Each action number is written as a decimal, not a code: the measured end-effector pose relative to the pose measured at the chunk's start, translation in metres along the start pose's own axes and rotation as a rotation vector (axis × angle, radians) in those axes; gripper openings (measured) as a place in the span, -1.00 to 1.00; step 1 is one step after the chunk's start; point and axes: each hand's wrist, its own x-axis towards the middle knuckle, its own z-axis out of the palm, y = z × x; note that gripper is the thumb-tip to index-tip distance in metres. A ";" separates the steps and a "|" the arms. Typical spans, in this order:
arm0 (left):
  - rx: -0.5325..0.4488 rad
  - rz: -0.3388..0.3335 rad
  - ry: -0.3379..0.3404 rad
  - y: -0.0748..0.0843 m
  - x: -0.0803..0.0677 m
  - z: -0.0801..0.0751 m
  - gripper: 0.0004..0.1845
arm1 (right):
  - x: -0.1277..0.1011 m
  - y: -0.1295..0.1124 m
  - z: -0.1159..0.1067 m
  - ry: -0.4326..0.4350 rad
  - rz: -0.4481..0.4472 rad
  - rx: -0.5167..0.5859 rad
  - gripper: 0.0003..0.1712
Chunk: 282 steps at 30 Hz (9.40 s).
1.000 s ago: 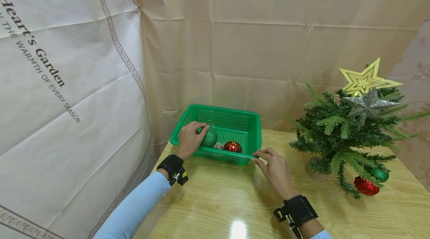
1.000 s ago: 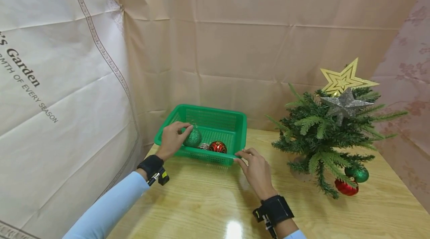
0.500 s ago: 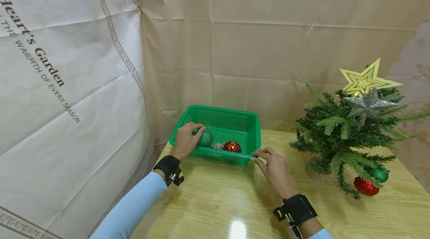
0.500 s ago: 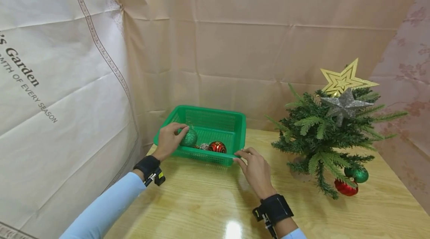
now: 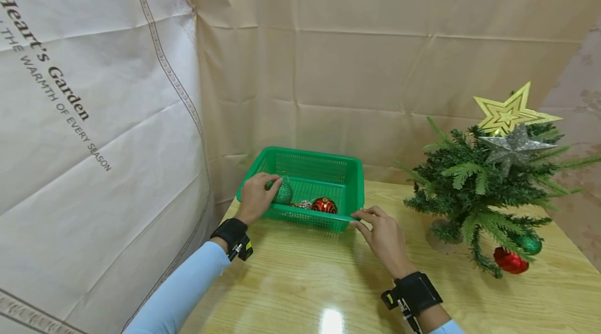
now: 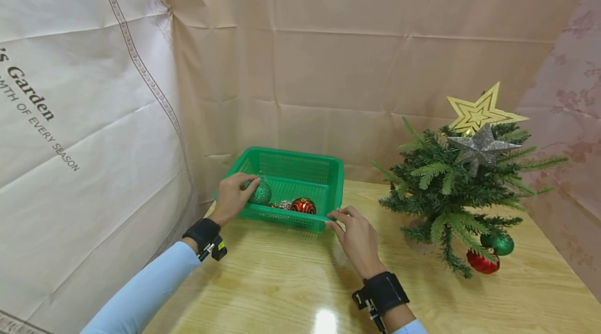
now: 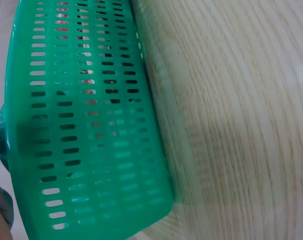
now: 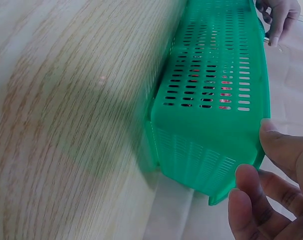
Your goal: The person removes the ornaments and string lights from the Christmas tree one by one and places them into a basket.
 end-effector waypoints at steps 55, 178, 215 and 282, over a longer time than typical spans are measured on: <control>0.211 -0.068 -0.086 -0.017 -0.011 -0.004 -0.91 | 0.000 0.002 -0.001 -0.001 0.016 0.030 -0.74; -0.416 0.436 -0.248 0.259 0.028 0.133 -0.83 | -0.088 0.148 -0.202 0.112 1.012 0.030 -0.39; -0.404 0.409 -0.267 0.259 0.025 0.131 -0.79 | -0.088 0.112 -0.240 0.353 0.928 0.386 -0.82; -0.392 0.415 -0.256 0.261 0.020 0.131 -0.82 | -0.098 0.061 -0.259 -0.115 0.700 0.005 -0.59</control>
